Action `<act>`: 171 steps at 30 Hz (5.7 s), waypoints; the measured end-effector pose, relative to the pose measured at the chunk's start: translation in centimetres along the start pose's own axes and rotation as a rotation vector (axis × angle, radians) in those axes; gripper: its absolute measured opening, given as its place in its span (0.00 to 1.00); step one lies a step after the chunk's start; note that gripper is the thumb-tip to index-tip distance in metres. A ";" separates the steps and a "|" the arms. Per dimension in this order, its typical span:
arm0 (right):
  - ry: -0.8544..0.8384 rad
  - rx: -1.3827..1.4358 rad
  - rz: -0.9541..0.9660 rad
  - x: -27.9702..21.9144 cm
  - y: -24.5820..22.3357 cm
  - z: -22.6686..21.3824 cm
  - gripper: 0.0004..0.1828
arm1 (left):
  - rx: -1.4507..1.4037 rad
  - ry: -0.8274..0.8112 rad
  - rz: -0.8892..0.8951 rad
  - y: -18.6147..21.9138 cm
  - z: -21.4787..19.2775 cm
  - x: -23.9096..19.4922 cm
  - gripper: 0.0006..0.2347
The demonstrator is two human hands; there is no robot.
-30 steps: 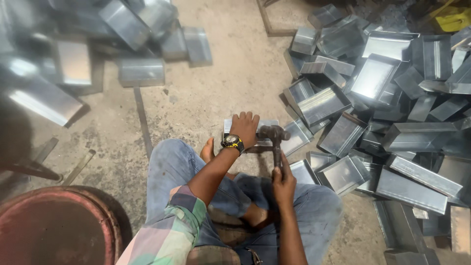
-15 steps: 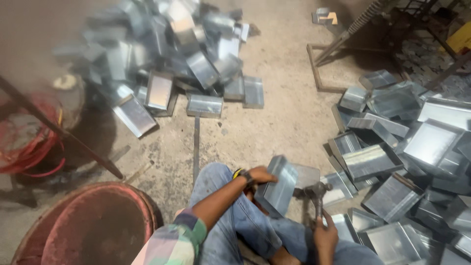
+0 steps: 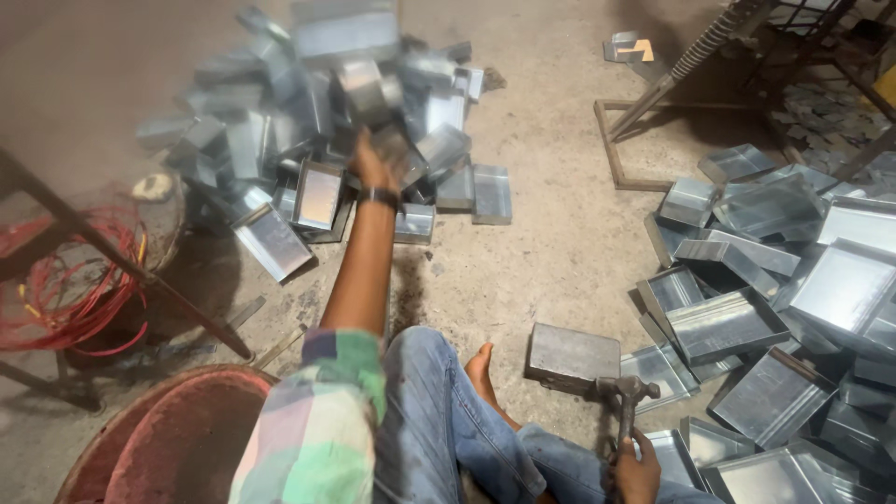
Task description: The person sits on the floor and uses a hammer to flatten or shape the edges of small metal boxes, handling them one at a time from a large pile.
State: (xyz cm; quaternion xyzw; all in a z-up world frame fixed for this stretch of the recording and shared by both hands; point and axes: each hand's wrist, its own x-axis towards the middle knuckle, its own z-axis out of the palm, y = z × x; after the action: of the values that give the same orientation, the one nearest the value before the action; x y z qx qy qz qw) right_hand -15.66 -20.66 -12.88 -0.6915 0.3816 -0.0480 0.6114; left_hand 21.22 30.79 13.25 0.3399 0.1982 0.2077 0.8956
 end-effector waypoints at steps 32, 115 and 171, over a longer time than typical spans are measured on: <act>0.332 0.313 -0.267 -5.5 -4.9 -4.4 0.27 | 2.148 -1.659 0.699 -46.4 -5.6 -40.1 0.09; 0.246 -0.426 -0.440 -9.0 -13.3 -0.1 0.29 | 1.901 -1.048 0.646 -35.2 -4.8 -26.3 0.34; 0.240 0.102 -0.721 -11.3 -14.7 -1.9 0.27 | 1.847 -1.101 0.556 -33.8 -2.2 -27.2 0.43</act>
State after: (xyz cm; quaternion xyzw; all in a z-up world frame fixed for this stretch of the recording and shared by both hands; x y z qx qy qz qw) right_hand -17.79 -16.13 5.08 -0.7394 0.1799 -0.3596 0.5401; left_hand 5.42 -4.92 -5.79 0.9550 -0.2311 -0.0056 0.1859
